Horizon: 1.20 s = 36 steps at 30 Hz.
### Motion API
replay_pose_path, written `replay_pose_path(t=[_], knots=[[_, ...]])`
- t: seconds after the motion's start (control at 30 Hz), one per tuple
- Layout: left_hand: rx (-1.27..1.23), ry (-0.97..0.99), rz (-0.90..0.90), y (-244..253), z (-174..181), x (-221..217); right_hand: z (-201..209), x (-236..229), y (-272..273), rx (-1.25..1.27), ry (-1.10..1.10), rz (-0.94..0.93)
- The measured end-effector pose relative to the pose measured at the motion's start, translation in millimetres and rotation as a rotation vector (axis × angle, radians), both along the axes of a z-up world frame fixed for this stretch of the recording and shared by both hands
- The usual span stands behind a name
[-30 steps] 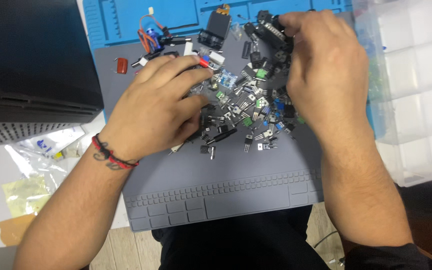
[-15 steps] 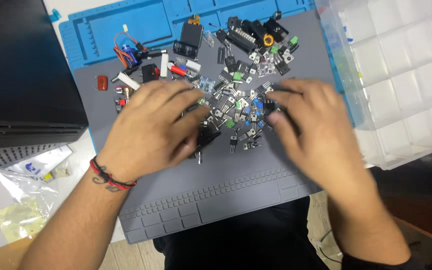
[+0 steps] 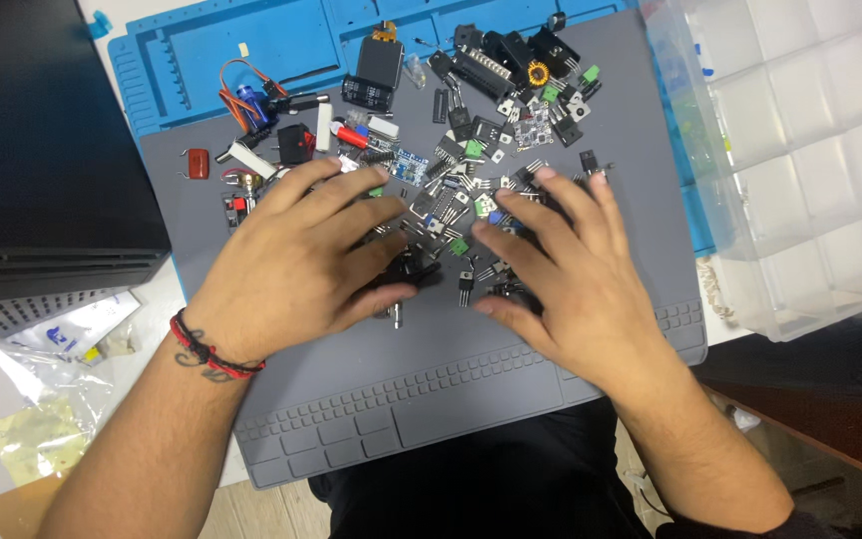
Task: The person sorts a pile of loose electronic components on a gray mat, picking up items like transistors, capacitors, and connectors and placing them into a clear plastic organizer box. The hands continuously sift through the pile to separate different types of parts.
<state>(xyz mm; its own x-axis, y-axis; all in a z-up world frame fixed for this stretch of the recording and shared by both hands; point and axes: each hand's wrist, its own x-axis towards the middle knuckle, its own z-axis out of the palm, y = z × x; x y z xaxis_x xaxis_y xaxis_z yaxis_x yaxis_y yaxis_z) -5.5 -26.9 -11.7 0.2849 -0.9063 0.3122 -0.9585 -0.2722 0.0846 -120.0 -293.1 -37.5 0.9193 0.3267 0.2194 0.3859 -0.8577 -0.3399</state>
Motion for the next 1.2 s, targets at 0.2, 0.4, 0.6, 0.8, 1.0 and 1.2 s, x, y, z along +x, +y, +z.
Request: replay_pose_path(t=[0.2, 0.4, 0.6, 0.8, 1.0, 1.2], knots=[[-0.034, -0.015, 0.005, 3, 3, 3, -1, 1, 2, 0.024, -0.014, 0.026], [-0.096, 0.011, -0.042, -3, 6, 0, 11, 4, 10, -0.009, -0.033, 0.221], [-0.013, 0.160, -0.073, -10, 0, -12, 13, 4, 7, 0.104, -0.027, 0.262], [-0.044, 0.184, -0.044, -13, 4, -12, -4, -3, -4, 0.257, -0.158, -0.137], [-0.027, 0.159, -0.055, -15, 1, -12, 11, 1, 0, 0.340, -0.157, -0.295], [0.051, 0.145, 0.008, -18, -3, -14, 41, 7, -18, 0.216, 0.059, -0.256]])
